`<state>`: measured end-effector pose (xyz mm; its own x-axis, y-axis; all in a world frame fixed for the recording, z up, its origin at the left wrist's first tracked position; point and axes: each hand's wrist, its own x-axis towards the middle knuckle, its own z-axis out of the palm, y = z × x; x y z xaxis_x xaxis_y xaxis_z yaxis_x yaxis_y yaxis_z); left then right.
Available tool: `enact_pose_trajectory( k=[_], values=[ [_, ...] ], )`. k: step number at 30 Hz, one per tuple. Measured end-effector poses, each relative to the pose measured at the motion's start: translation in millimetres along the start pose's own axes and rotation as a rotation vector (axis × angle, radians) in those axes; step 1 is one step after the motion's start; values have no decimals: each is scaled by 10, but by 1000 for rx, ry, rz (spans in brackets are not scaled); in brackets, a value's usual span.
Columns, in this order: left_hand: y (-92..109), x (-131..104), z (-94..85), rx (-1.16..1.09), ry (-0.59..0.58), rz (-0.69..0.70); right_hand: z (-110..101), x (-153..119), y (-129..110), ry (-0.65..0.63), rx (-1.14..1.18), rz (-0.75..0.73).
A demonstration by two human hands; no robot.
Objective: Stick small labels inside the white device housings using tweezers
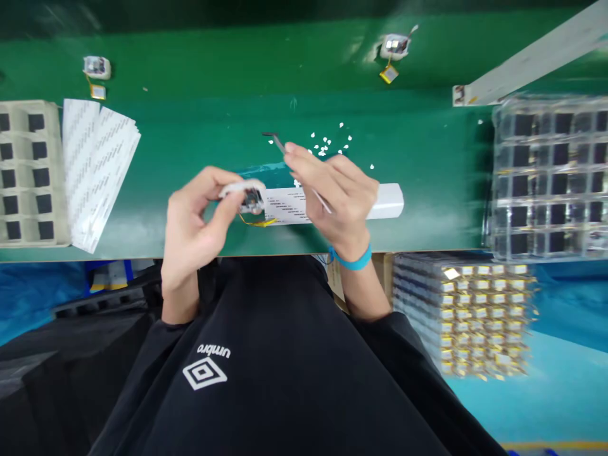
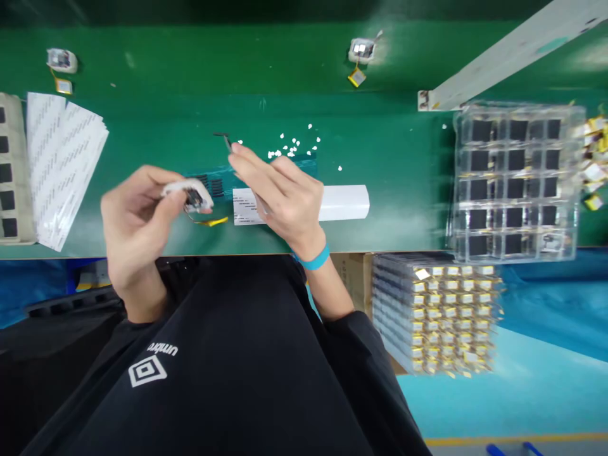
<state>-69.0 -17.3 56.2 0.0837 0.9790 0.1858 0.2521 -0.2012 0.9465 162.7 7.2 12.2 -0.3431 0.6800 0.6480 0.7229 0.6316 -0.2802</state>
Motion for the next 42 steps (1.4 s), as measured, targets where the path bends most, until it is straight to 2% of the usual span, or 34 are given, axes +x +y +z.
enact_pose_trajectory(
  k=[2, 5, 7, 9, 11, 13, 14, 16, 18, 19, 20, 22, 26, 28, 31, 36, 39, 42],
  values=[
    [-117, 117, 75, -249, 93, -147, -48, -74, -40, 76, -82, 3],
    [-418, 295, 269, -539, 87, -439, -94, -151, -83, 117, -108, -28],
    [-493, 302, 381, -675, 60, -617, -139, -186, -99, 165, -65, -47],
    [-380, 207, 416, -801, 10, -674, -200, -218, -111, 220, -34, -39],
    [-120, 76, 368, -933, -11, -630, -261, -250, -125, 265, -30, -15],
    [176, -10, 295, -1034, 49, -596, -303, -280, -147, 314, -45, -2],
    [299, -26, 275, -1064, 80, -634, -314, -293, -160, 318, -56, -4],
    [441, -14, 303, -1090, 99, -809, -319, -320, -184, 275, -77, -32],
    [438, 11, 415, -1091, 40, -985, -311, -351, -193, 196, -93, -58],
    [396, 13, 486, -1088, 2, -1030, -307, -370, -188, 174, -99, -57],
    [338, 4, 554, -1081, -34, -1038, -307, -392, -177, 173, -100, -44],
    [212, -39, 655, -1047, -59, -964, -319, -443, -148, 198, -78, 6],
    [50, -131, 656, -877, 9, -736, -405, -540, -126, 198, -24, 12],
    [28, -147, 603, -804, 38, -674, -467, -574, -142, 177, -56, -33],
    [34, -148, 548, -779, 17, -648, -547, -602, -170, 159, -91, -75],
    [28, -155, 579, -753, -56, -552, -586, -571, -193, 203, -105, -25],
    [-5, -161, 625, -685, -37, -496, -614, -537, -216, 239, -91, 3],
    [-31, -155, 653, -681, 18, -499, -697, -529, -257, 132, -52, -42]
  ],
)
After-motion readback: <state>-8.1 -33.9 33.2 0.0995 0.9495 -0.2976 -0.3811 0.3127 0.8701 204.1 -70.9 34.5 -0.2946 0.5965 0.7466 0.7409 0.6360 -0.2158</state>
